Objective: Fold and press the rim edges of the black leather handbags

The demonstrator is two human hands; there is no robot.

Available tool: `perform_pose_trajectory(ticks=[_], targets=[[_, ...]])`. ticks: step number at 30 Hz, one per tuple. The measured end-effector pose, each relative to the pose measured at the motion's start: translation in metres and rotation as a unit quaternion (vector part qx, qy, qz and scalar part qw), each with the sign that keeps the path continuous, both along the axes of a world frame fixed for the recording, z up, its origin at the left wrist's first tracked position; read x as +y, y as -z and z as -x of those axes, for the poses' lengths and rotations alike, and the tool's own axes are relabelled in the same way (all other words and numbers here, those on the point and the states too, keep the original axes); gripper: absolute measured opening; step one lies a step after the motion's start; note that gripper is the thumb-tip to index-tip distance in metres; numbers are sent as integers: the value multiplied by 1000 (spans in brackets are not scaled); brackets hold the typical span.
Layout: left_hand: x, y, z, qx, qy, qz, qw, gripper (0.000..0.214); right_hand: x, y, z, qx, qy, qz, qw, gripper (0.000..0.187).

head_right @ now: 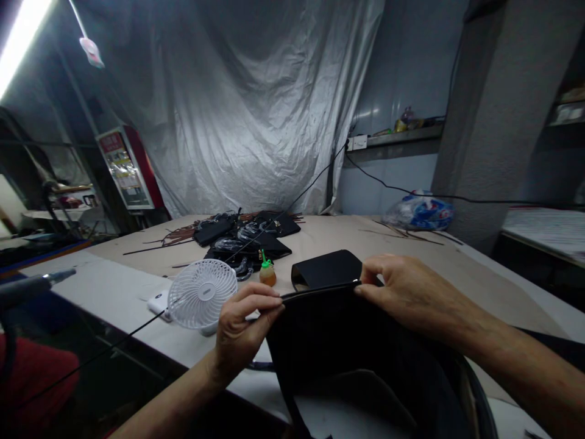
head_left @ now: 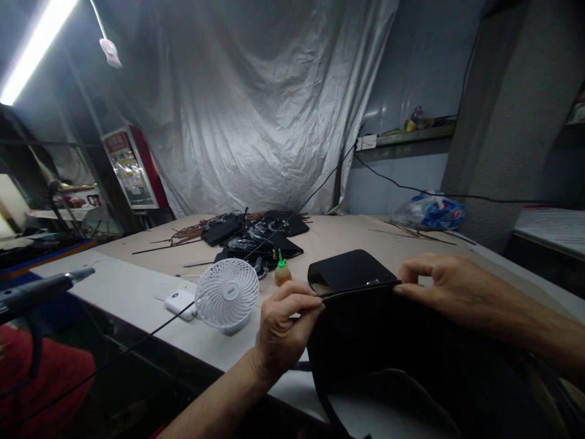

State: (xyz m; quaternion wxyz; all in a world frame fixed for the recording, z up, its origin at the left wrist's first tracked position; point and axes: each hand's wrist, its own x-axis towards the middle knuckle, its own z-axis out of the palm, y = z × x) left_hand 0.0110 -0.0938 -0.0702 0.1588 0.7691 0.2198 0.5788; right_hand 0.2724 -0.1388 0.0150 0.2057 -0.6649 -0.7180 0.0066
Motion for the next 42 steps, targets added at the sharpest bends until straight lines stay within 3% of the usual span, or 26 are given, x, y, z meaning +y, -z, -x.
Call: perform_pose_trajectory(ticks=[36,42], targets=[[-4,-1,-9,-52,49,102,992,9,-4,-2,1,-24,-20,36,999,19],[-5,1,-9,-86,36,183,979,8,-9,-7,8,-9,9,69,998,17]])
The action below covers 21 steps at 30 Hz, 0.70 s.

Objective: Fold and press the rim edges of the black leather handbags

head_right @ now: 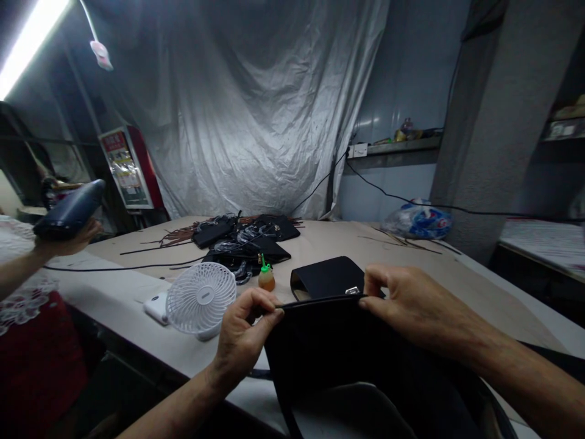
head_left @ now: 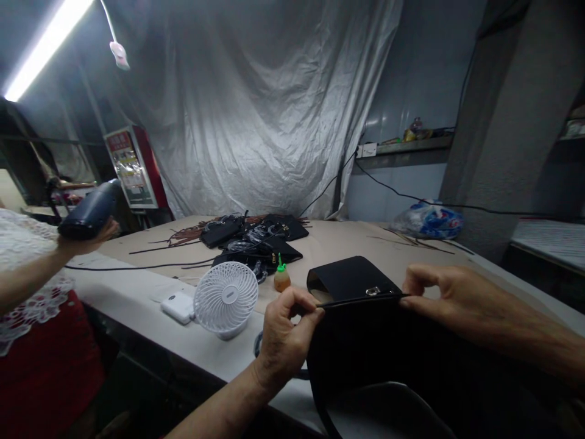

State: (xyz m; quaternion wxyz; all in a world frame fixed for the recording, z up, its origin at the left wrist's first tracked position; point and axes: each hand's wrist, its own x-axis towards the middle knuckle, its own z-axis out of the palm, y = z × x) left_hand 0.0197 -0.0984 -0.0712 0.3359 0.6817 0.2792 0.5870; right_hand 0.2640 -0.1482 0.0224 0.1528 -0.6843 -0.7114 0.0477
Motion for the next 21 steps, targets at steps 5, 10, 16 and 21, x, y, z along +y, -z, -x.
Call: perform_pose_trajectory(ticks=[5,10,16,21], targets=[[3,4,2,-22,9,103,994,18,2,-1,-1,2,23,36,999,16],[3,3,10,-10,47,145,988,22,9,4,-7,5,19,36,999,21],[1,0,15,-33,67,168,983,15,13,12,-14,18,29,34,999,32],[1,1,14,-46,64,173,982,10,15,16,-19,21,32,35,999,37]])
